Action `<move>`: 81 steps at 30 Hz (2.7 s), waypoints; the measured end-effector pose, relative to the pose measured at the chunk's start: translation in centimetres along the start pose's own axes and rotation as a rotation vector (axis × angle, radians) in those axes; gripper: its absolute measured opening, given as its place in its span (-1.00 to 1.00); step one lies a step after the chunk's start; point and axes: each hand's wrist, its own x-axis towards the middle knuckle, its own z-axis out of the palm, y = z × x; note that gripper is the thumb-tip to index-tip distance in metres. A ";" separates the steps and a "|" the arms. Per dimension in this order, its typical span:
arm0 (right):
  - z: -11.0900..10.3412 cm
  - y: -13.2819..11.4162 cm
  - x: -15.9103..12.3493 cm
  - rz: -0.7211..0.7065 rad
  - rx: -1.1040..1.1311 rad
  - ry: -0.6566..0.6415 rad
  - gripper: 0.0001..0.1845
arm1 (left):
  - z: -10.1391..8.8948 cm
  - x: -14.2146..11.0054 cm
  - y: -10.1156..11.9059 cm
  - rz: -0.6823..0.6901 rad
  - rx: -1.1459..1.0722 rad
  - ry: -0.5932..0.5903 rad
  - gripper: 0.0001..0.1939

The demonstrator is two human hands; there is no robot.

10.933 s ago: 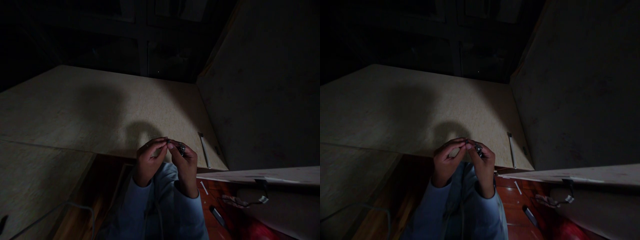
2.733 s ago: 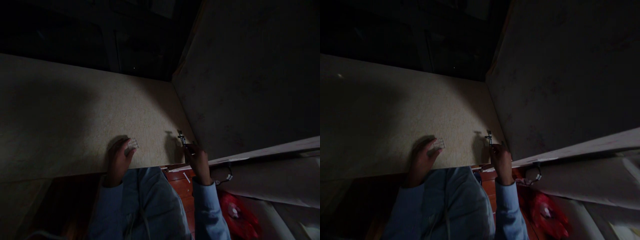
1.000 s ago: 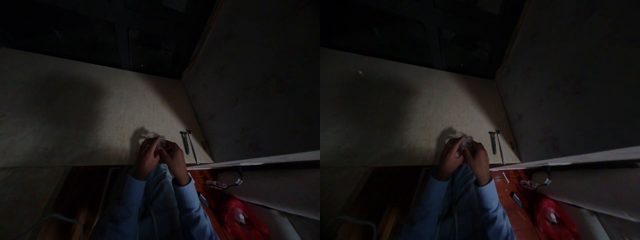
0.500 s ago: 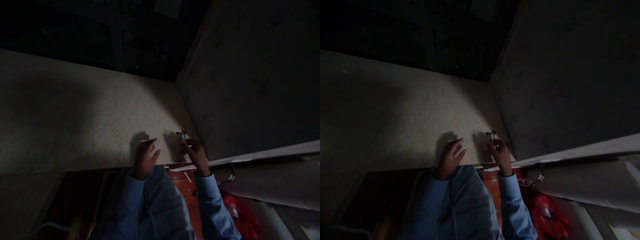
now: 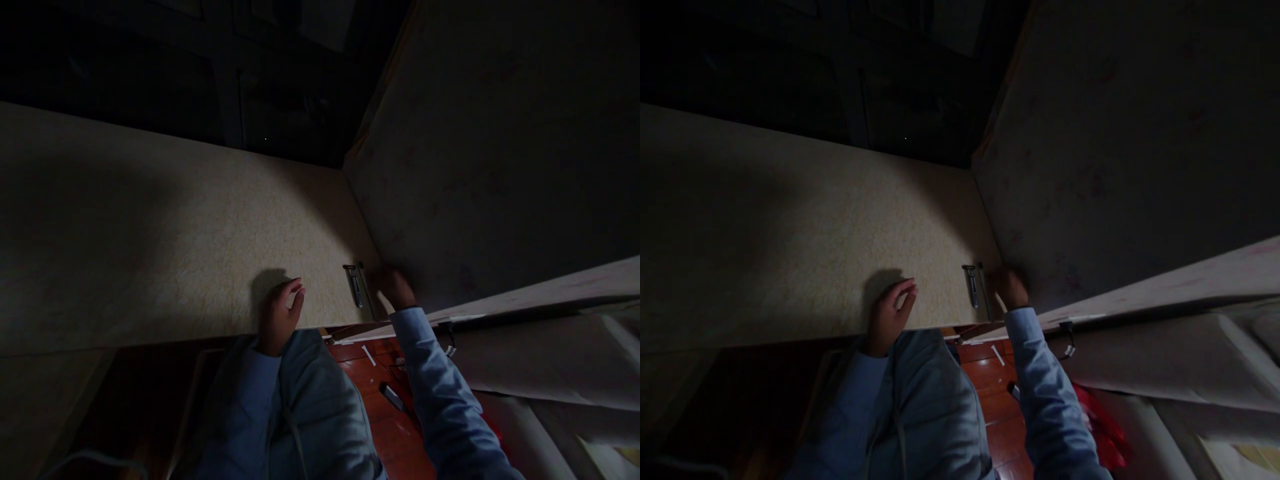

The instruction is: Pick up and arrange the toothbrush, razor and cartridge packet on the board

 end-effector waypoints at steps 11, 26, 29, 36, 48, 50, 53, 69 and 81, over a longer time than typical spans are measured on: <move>-0.5 -1.2 -1.7 0.167 -0.066 -0.055 -0.66 | -0.3 0.1 0.1 0.024 0.031 -0.016 -0.76; 2.4 -1.5 -9.7 0.073 0.427 0.220 -0.53 | -0.5 0.1 0.3 -0.012 0.012 -0.040 -0.76; 2.6 -1.4 -9.7 0.094 0.440 0.220 -0.53 | -0.5 0.1 0.3 -0.014 0.016 -0.030 -0.77; 3.0 -1.3 -9.9 0.072 0.466 0.208 -0.47 | -0.4 0.2 0.1 -0.014 0.002 -0.025 -0.77; 2.6 -1.3 -10.5 0.111 0.519 0.240 -0.44 | -0.5 0.2 0.4 -0.032 -0.014 -0.028 -0.78; 2.0 -1.6 -11.0 0.155 0.537 0.280 -0.41 | -0.5 0.2 0.5 -0.045 -0.036 -0.016 -0.78; 1.3 -3.3 -11.4 0.187 0.621 0.313 -0.44 | -0.4 0.3 0.5 -0.093 -0.089 0.011 -0.77; 3.1 -23.7 -10.0 -0.321 1.389 -0.019 -0.77 | -3.0 0.9 1.4 -0.416 -0.701 0.128 -0.42; 5.8 -24.2 -10.0 -0.204 1.467 0.113 -0.73 | -2.9 0.6 1.4 -0.397 -0.555 0.104 -0.62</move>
